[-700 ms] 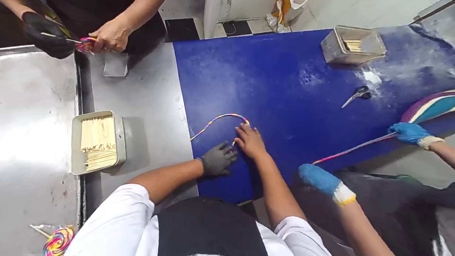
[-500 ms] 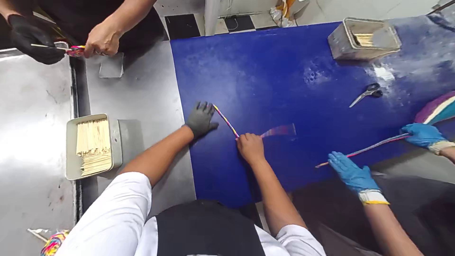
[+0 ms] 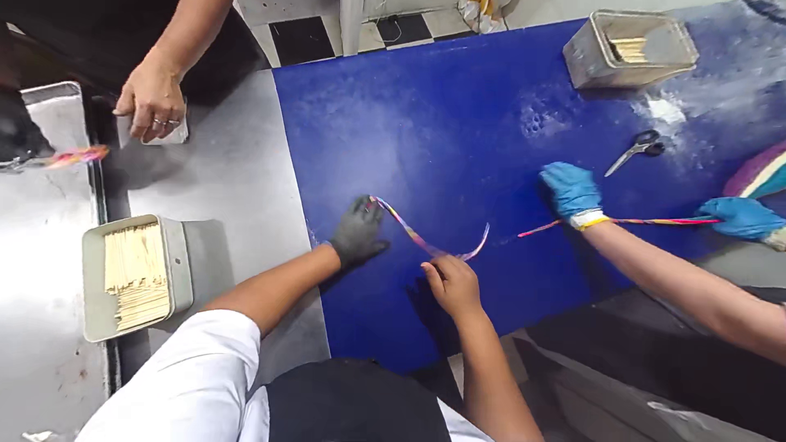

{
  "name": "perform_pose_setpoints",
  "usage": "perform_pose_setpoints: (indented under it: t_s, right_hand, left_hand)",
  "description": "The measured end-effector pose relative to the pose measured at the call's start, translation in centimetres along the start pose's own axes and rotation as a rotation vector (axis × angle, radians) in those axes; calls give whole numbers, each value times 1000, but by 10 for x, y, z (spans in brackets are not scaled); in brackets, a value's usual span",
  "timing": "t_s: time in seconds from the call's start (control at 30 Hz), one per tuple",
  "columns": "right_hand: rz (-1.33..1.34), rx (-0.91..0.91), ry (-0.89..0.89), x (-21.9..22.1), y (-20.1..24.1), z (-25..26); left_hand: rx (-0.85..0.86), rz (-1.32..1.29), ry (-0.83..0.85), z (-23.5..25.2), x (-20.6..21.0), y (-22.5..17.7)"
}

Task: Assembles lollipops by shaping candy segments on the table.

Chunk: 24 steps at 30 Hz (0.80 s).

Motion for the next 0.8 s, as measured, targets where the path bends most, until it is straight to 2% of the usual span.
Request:
perform_pose_setpoints:
  t_s: [0.07,0.1,0.17,0.23,0.33,0.43,0.5,0.57,0.63,0.7,0.8]
  right_hand:
    - [52,-7,-49,4,8,-6]
    - [89,-36,-76,9,18,-4]
    - [135,-122,-105,10,40,1]
    - [172,-197,-142,-1,50,2]
    - [199,-155,-225,-4,52,-3]
    - [174,-85,-125,27,71,3]
    - [147,-101,86,58,99,6]
    - [114,-215,269,89,134,5]
    - [62,-375,409,117,166,-1]
    - [28,-524,453,139,183,-10]
    - [40,-671,347,154,192,-28]
  left_hand:
    - [-205,-6,-3,17,-18,34]
    - [-254,-20,22,24,-25,40]
    - [-185,-35,47,19,-24,33]
    - [-189,-23,33,-8,-19,43]
    - [-316,7,60,-64,-14,74]
    - [-147,7,37,-131,13,60]
    - [38,-14,1,-182,36,45]
    - [222,-37,-65,-231,57,33]
    - [322,-57,-53,-273,70,25]
    - [305,-68,-70,-306,81,20]
    - [130,-54,-144,-341,89,12]
Point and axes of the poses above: each hand's wrist, its own z-axis towards the middle knuckle, its own x-axis out of the palm, y = z × x, the point moved 3 cm from there along z, towards the middle knuckle, and after that the axes turned 4 degrees about y, right-handed, at the moved point
